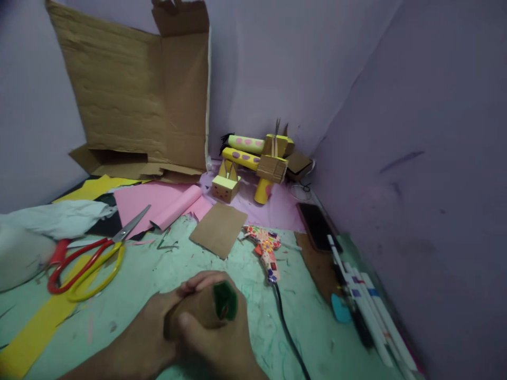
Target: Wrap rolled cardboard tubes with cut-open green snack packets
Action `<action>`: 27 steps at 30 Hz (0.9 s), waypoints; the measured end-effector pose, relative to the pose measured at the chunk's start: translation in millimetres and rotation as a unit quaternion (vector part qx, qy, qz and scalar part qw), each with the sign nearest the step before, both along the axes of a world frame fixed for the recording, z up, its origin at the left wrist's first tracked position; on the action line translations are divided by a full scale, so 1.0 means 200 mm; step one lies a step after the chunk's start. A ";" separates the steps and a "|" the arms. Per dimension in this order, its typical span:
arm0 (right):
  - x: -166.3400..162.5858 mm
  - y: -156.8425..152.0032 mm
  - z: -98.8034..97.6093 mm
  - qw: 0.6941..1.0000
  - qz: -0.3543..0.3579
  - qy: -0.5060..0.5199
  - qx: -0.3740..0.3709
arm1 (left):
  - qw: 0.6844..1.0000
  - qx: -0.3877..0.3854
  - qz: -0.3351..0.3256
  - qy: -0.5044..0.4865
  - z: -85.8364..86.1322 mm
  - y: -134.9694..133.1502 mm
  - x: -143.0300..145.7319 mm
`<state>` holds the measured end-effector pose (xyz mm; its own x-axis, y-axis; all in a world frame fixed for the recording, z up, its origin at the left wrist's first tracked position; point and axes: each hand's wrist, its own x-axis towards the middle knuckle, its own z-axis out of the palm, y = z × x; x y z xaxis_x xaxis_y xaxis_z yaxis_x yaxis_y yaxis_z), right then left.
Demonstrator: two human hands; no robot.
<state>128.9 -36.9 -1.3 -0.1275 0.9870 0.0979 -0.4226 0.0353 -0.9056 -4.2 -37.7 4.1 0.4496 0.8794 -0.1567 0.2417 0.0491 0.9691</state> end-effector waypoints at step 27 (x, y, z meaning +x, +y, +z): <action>0.07 0.03 0.08 0.990 0.069 0.039 -0.117 | 0.993 0.034 0.093 0.071 -0.06 0.00 0.05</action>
